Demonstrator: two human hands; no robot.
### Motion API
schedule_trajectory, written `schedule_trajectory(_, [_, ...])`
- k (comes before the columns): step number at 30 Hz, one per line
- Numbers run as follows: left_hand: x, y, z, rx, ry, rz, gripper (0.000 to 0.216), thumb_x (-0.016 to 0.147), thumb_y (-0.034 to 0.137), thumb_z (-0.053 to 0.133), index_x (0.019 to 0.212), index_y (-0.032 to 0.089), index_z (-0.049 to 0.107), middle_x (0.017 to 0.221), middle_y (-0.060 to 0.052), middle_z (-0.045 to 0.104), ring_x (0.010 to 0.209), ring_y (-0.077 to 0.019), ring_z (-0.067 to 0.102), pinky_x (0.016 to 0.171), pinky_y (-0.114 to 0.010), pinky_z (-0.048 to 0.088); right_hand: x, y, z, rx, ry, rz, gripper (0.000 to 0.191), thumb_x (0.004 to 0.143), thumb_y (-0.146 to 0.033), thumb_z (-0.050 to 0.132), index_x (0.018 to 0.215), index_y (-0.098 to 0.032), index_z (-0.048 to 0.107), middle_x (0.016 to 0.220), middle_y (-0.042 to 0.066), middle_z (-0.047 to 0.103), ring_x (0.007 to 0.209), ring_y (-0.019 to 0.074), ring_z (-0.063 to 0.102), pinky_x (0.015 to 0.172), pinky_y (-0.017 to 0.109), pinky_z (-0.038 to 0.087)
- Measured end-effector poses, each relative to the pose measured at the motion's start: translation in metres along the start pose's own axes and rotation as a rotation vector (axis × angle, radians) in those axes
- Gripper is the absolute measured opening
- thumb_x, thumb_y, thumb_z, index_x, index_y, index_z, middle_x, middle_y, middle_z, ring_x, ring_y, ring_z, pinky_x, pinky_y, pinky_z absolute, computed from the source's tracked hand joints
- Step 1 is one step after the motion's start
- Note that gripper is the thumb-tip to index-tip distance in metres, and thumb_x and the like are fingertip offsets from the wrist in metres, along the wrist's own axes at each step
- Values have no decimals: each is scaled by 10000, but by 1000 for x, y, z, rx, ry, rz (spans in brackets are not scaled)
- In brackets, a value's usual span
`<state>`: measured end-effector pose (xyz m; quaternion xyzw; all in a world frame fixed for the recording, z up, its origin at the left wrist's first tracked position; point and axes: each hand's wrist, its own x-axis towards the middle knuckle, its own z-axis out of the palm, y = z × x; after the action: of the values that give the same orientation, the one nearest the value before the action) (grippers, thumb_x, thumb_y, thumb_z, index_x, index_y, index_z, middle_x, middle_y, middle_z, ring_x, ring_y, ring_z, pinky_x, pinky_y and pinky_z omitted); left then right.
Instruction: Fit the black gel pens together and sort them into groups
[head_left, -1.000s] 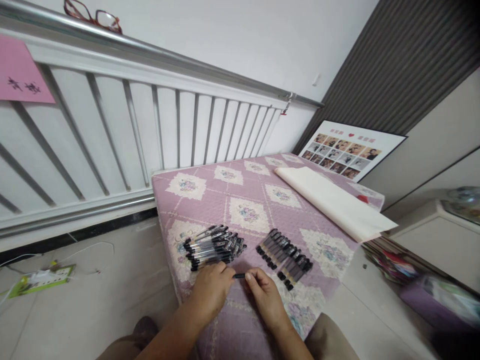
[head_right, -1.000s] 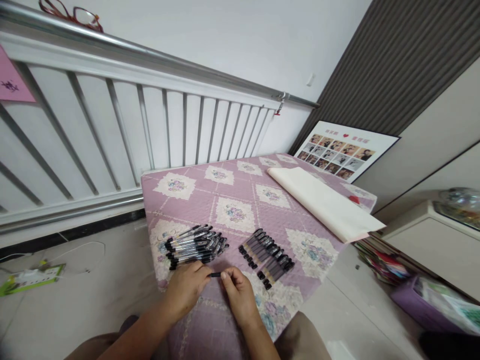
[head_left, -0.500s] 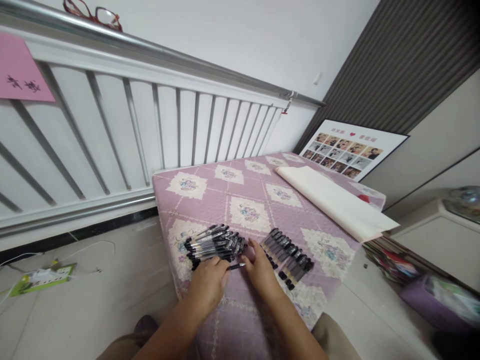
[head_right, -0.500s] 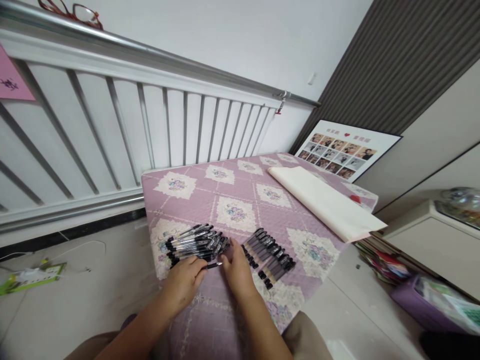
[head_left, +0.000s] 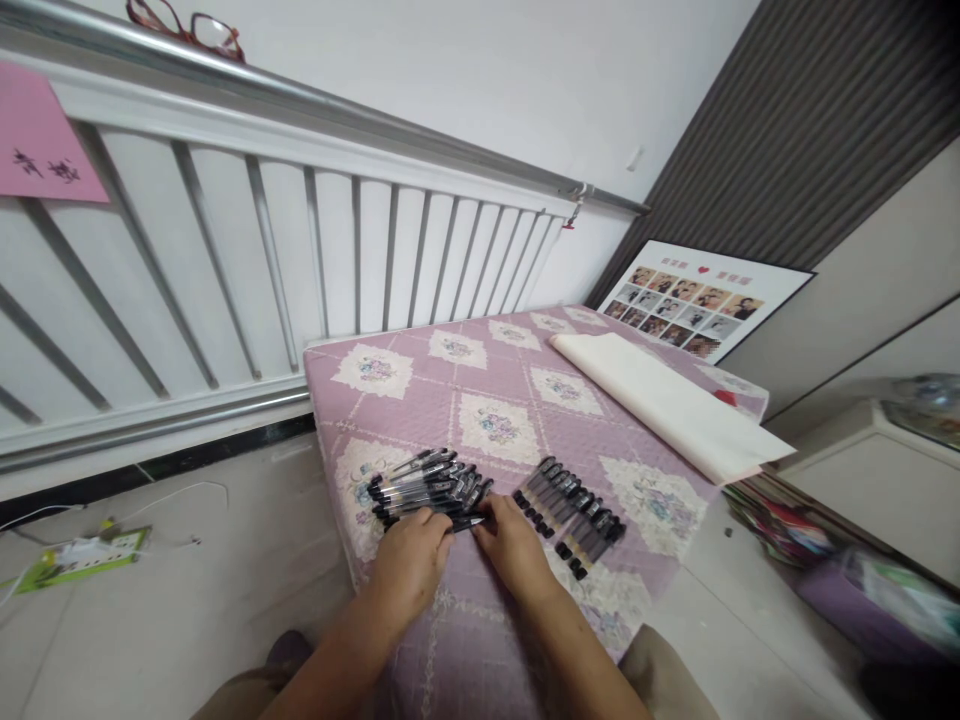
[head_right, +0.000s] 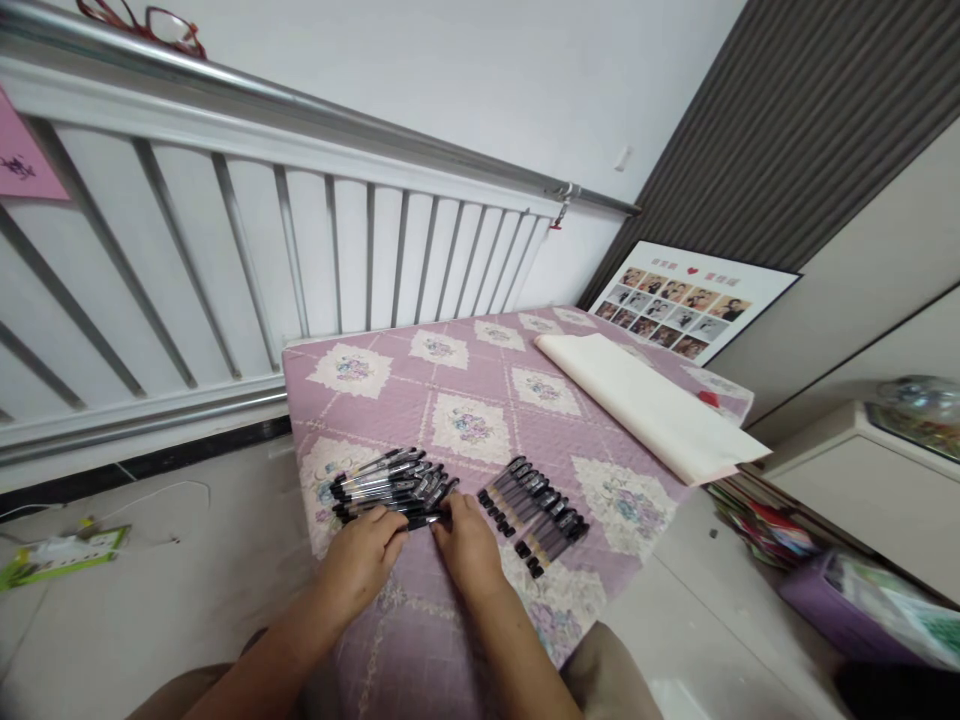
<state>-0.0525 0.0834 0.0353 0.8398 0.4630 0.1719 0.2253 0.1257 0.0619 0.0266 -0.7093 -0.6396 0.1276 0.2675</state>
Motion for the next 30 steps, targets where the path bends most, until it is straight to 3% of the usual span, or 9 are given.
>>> schedule_trajectory(7, [2,-3,-1,-1,22,-24,178,887,197,484,999,223,621,983,-34,622,942,-188,583,829,-277,414,-8,0,-3,-16,-60,-71,202,801,-180,510,944,-217,649,909,65,613,862,206,597,780,309,462])
schedule_trajectory(13, [0,-3,-3,-21,14,15,252,905,197,453,1102,254,599,1022,-30,616,966,-177,574,857,-268,412,-33,12,-6,330,36,-19,245,856,-308,499,1050,-228,626,1025,74,665,971,223,593,888,357,445])
schedule_trajectory(17, [0,0,-3,-15,-29,28,251,908,202,452,1094,261,609,1018,-31,610,957,-175,573,852,-264,413,-45,16,-10,577,96,147,314,802,-445,577,1006,-209,615,895,49,669,808,199,602,738,306,487])
schedule_trajectory(23, [-1,1,-1,-3,-57,61,242,903,204,454,1076,256,616,977,-34,610,928,-185,578,818,-274,417,-48,19,-16,817,76,359,381,729,-535,639,930,-213,614,652,-28,554,552,120,466,520,221,402])
schedule_trajectory(30, [-4,5,-4,-5,-95,123,226,899,202,454,1021,257,635,942,-31,610,912,-188,572,800,-275,409,-47,20,-16,755,64,314,354,708,-510,663,882,-203,648,705,-6,587,570,121,471,523,226,396])
